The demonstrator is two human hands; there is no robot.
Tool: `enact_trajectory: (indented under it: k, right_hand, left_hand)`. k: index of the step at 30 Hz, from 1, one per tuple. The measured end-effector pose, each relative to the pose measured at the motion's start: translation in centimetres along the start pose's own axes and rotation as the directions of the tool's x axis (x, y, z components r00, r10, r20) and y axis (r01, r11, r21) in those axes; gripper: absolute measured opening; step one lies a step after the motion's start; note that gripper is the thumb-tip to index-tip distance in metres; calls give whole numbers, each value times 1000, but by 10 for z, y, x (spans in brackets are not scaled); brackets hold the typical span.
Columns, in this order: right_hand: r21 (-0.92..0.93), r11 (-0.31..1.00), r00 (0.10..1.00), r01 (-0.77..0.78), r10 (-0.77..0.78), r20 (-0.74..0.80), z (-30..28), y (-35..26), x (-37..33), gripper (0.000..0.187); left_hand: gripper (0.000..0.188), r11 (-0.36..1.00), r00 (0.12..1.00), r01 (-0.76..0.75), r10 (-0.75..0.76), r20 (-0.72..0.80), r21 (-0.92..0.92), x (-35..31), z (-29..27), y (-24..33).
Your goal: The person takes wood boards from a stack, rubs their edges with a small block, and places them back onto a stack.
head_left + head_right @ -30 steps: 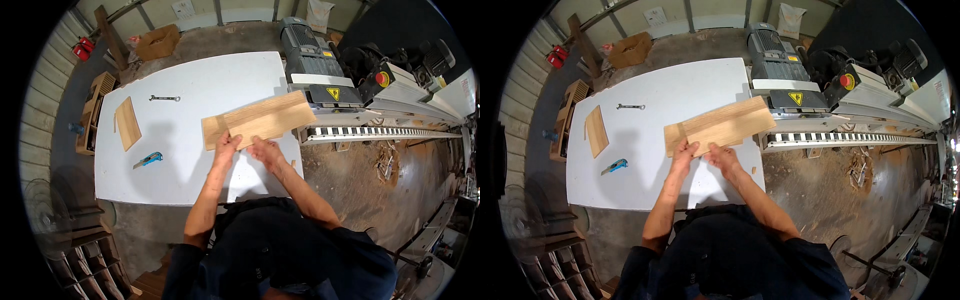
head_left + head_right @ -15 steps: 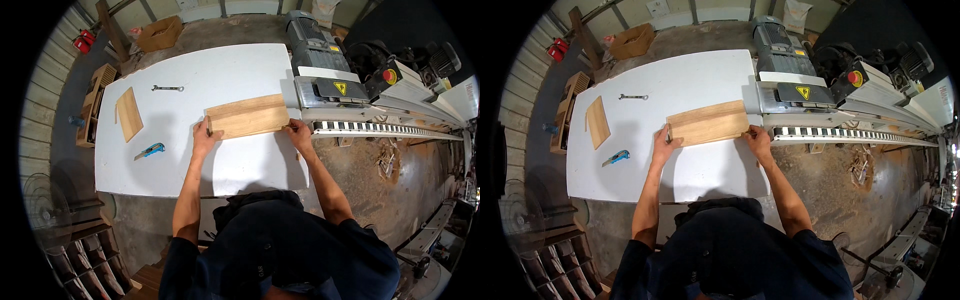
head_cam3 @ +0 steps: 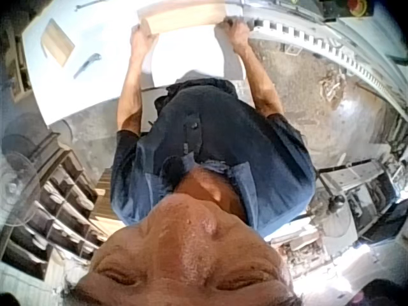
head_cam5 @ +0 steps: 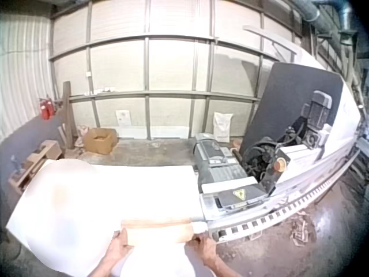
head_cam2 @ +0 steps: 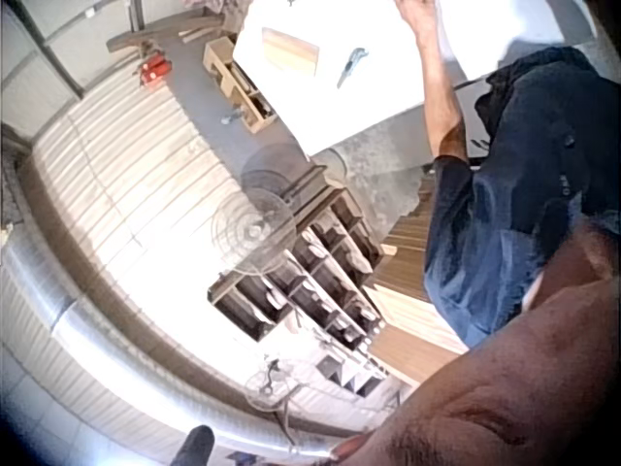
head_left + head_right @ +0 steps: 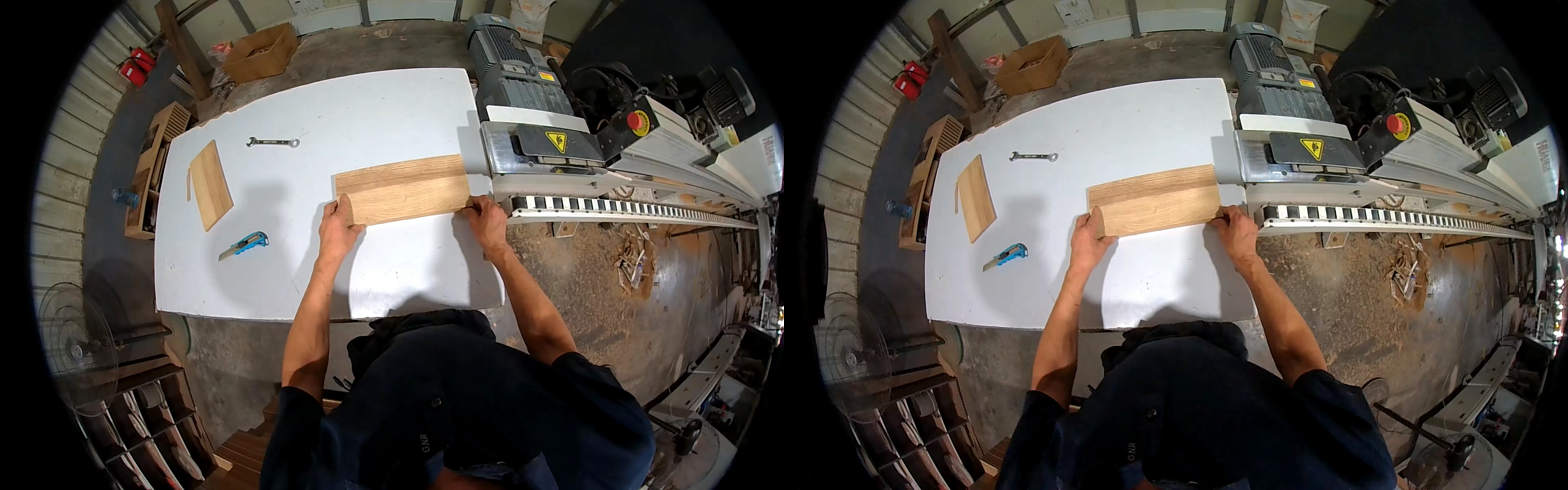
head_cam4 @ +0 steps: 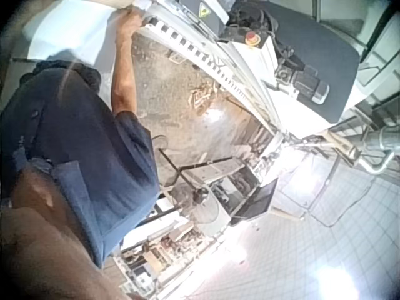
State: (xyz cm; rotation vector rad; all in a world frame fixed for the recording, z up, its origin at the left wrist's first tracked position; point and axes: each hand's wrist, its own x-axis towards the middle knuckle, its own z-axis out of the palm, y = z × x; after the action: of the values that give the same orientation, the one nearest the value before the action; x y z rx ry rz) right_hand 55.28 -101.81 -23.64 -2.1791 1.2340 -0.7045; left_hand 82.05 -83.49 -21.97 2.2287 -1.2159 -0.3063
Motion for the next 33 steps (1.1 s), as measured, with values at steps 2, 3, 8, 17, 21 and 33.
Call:
enact_trajectory:
  k: [2,3,8,17,21,33]
  right_hand:
    - [-53,998,999,43,-45,-29,4,7,-2,22]
    - [-79,995,997,67,-70,-39,5,8,-2,22]
    - [45,998,999,-32,31,23,3,6,-3,22]
    - [179,974,983,-135,109,148,-15,-5,1,20]
    - [190,975,983,-116,85,160,-16,-3,2,22]
    - [379,891,936,-248,120,330,-14,21,6,31]
  left_hand:
    - [78,1000,1000,7,-7,-4,1,0,0,2]
    - [78,1000,1000,15,-15,-8,3,0,1,0]
    - [78,999,999,31,-31,12,7,-1,0,-2]
    - [78,998,996,53,-56,68,38,1,-6,6]
    - [79,1000,999,18,-18,36,-1,-1,-3,-1]
    - [71,983,1000,20,-16,23,-184,-9,-2,-17]
